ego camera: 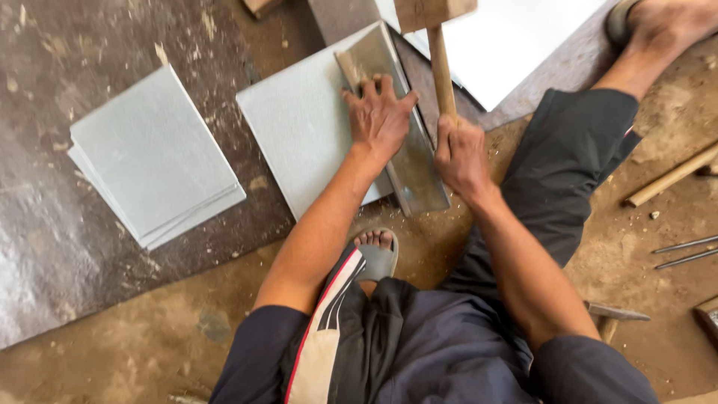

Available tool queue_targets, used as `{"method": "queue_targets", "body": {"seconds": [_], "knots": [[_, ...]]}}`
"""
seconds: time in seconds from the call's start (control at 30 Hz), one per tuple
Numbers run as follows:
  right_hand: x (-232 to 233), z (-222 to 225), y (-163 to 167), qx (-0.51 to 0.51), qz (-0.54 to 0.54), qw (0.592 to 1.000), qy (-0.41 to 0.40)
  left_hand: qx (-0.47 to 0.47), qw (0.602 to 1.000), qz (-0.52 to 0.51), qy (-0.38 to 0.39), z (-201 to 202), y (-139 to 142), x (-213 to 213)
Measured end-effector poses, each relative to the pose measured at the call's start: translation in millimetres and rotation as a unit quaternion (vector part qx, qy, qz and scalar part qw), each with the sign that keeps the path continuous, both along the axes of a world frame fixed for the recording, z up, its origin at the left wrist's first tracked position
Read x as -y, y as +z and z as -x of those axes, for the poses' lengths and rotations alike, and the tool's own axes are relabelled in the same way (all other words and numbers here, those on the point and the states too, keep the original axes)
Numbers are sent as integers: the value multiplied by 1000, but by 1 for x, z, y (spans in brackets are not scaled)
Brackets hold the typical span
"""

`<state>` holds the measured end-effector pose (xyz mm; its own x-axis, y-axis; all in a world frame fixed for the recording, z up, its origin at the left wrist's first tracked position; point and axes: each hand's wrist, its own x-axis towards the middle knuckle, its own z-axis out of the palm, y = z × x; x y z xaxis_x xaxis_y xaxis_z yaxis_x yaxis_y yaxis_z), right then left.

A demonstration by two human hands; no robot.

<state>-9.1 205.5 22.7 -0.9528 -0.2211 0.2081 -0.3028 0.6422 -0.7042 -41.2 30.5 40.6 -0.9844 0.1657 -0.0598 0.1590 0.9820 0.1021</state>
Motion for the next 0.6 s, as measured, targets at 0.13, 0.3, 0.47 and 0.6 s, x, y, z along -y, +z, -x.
{"method": "queue_targets", "body": {"seconds": [0.13,0.3,0.47,0.6], "knots": [[-10,3,13,386,121,904,-138,38,999,0,-24,-1,3,-1],[-19,-30,18,366,180,906,-115,87,994,54,-33,1,7,-2],[-24,-48,17,238,155,949,-138,81,996,25,-21,3,4,-2],[-18,-43,17,149,41,986,-59,85,996,16,-13,2,2,-2]]}}
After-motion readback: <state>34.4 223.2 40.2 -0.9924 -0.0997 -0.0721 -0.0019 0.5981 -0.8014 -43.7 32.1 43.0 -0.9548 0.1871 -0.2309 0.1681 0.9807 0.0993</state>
